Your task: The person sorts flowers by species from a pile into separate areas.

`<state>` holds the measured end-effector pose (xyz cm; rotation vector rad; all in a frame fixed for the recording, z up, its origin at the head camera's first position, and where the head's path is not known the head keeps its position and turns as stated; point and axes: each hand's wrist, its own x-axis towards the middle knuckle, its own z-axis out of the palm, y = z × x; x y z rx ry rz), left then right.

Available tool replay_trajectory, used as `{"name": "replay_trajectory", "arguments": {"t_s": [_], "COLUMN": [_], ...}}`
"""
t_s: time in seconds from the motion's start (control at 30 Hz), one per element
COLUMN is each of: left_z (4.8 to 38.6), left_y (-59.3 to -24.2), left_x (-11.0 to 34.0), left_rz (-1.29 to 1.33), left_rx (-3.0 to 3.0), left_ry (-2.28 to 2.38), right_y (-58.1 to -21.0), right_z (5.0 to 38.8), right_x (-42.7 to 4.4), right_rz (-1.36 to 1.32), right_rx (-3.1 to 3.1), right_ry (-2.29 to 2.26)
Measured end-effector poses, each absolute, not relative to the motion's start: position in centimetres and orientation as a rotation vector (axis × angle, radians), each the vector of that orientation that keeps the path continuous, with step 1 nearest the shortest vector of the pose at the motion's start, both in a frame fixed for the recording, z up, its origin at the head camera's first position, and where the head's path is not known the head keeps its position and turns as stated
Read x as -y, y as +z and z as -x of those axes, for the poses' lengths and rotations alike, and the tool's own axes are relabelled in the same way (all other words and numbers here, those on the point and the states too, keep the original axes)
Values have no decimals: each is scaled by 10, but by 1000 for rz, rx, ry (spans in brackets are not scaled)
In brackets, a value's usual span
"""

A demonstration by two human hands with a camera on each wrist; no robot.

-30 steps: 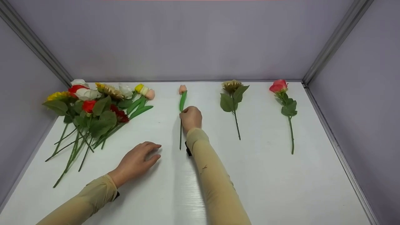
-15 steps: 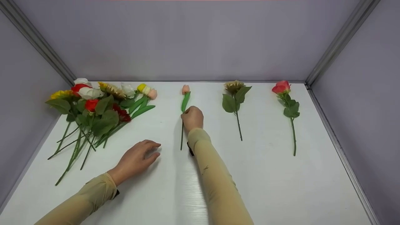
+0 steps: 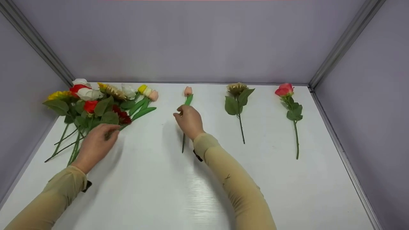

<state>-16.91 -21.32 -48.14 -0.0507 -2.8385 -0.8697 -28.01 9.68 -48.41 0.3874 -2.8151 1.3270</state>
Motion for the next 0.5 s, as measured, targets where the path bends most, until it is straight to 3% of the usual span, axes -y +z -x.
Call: {"name": "replay_trajectory", "arguments": {"t_s": [0.27,0.5], "left_z": [170,163], "left_y": [-484,-492], "left_x": [296,321], "left_rz": [-242,-354], "left_rx": [2836,2947], "left_ry": [-853,-813], "right_y": [-469,-458], "right_z": [242,207], "right_x": [-58,-21], "right_rz": [-884,-1301], "right_rx": [2798,2725], "right_ry": [1046,764]}}
